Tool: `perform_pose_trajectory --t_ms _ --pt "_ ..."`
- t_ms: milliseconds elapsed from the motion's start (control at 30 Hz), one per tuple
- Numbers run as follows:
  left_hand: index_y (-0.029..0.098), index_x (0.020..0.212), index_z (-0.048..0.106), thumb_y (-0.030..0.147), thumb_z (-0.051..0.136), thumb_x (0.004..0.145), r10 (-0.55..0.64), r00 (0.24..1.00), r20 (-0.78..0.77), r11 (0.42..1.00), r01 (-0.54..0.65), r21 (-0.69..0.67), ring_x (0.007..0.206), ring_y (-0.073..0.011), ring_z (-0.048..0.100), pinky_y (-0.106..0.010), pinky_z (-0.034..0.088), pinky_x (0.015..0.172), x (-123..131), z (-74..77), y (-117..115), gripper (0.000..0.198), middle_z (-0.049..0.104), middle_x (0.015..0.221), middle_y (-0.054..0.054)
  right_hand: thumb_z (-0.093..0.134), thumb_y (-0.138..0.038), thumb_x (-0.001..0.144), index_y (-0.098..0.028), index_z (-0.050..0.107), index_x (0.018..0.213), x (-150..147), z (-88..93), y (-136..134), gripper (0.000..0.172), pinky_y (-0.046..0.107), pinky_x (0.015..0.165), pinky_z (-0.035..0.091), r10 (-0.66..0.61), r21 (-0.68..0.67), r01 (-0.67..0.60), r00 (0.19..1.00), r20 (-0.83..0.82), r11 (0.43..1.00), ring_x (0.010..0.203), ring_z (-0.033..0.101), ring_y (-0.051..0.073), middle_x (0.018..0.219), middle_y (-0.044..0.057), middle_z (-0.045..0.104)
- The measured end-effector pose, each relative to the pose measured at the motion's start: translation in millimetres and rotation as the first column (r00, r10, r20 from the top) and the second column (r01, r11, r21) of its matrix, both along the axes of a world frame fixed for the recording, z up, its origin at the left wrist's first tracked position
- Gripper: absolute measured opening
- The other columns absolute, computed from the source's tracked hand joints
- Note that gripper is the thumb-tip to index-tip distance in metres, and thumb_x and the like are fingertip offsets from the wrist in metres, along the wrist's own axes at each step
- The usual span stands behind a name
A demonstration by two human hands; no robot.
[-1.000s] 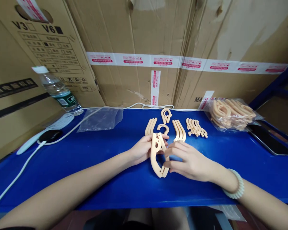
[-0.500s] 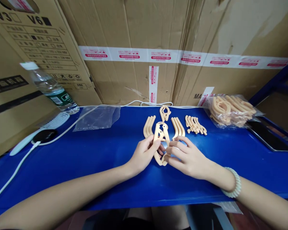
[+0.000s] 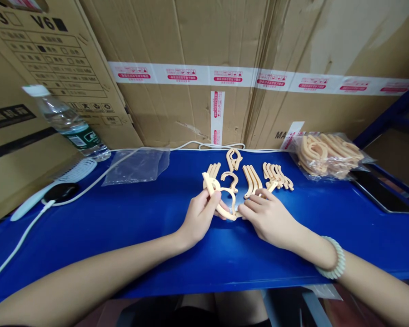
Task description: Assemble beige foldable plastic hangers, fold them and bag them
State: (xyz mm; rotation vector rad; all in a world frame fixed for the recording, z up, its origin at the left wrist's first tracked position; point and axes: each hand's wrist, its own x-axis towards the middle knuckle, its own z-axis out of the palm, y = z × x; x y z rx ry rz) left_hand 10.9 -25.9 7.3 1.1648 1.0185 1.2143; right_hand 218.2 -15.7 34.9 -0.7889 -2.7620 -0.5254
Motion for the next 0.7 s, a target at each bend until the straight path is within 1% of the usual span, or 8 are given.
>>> perform_pose_trajectory --t_ms 100,200,300,467,567,633,700 --pt "0.013 0.093 0.061 0.059 0.066 0.083 0.002 0.999 0.042 0.999 0.0 -0.042 0.058 -0.0201 0.069 -0.03 0.059 0.055 0 -0.9 2 0.047 0.069 0.067 -0.004 0.043 -0.005 0.087 -0.019 0.056 0.081 0 0.7 -1 0.02 0.037 0.076 0.032 0.061 -0.001 -0.061 0.998 -0.026 0.998 0.07 0.047 0.02 0.07 0.004 0.06" --pt "0.014 0.086 0.059 0.059 0.068 0.082 -0.001 0.998 0.066 0.998 0.005 -0.056 0.054 -0.0199 0.067 -0.03 0.058 0.051 -1 -0.5 3 0.046 0.068 0.065 -0.004 0.04 -0.005 0.088 -0.018 0.059 0.085 1 2.4 -1 0.024 0.037 0.076 0.032 0.109 0.013 -0.109 0.993 -0.051 0.994 0.071 0.047 0.021 0.07 0.004 0.06" --pt "0.014 0.085 0.059 0.059 0.067 0.082 -0.004 0.998 0.062 0.999 0.007 -0.049 0.052 -0.0194 0.066 -0.03 0.057 0.05 -1 0.3 2 0.045 0.068 0.065 -0.004 0.037 -0.005 0.091 -0.018 0.062 0.089 2 3.3 0 0.028 0.038 0.076 0.032 0.141 0.034 -0.139 0.988 -0.064 0.99 0.073 0.048 0.021 0.071 0.004 0.061" --pt "0.015 0.085 0.058 0.059 0.068 0.082 -0.006 0.998 0.064 0.999 0.009 -0.049 0.053 -0.0195 0.067 -0.03 0.056 0.05 -3 0.5 2 0.046 0.069 0.065 -0.004 0.034 -0.008 0.095 -0.018 0.063 0.09 0 3.1 -1 0.031 0.038 0.076 0.033 0.166 0.062 -0.161 0.982 -0.089 0.985 0.071 0.046 0.021 0.071 0.004 0.061" --pt "0.015 0.083 0.057 0.058 0.068 0.081 0.006 0.994 0.11 0.995 0.005 -0.102 0.048 -0.0179 0.064 -0.027 0.053 0.045 -3 -0.2 3 0.045 0.066 0.059 -0.002 0.037 -0.008 0.097 -0.018 0.062 0.088 0 4.1 -2 0.029 0.037 0.075 0.034 0.188 0.111 -0.177 0.978 -0.09 0.978 0.069 0.047 0.019 0.07 0.003 0.06" --pt "0.015 0.082 0.056 0.057 0.068 0.081 0.017 0.989 0.147 0.989 0.005 -0.15 0.045 -0.0164 0.061 -0.025 0.049 0.041 -3 -0.9 4 0.043 0.063 0.055 -0.001 0.039 -0.009 0.098 -0.018 0.061 0.087 3 5.8 1 0.026 0.037 0.074 0.034 0.181 0.141 -0.167 0.979 -0.093 0.976 0.068 0.049 0.019 0.07 0.002 0.06" --pt "0.015 0.082 0.055 0.057 0.067 0.082 0.004 0.987 0.162 0.988 0.021 -0.153 0.045 -0.016 0.06 -0.024 0.048 0.041 -1 -1.6 3 0.043 0.063 0.055 -0.001 0.042 -0.009 0.098 -0.018 0.059 0.088 11 8.6 8 0.022 0.036 0.074 0.035 0.143 0.107 -0.127 0.978 -0.154 0.986 0.068 0.052 0.018 0.073 0.003 0.063"
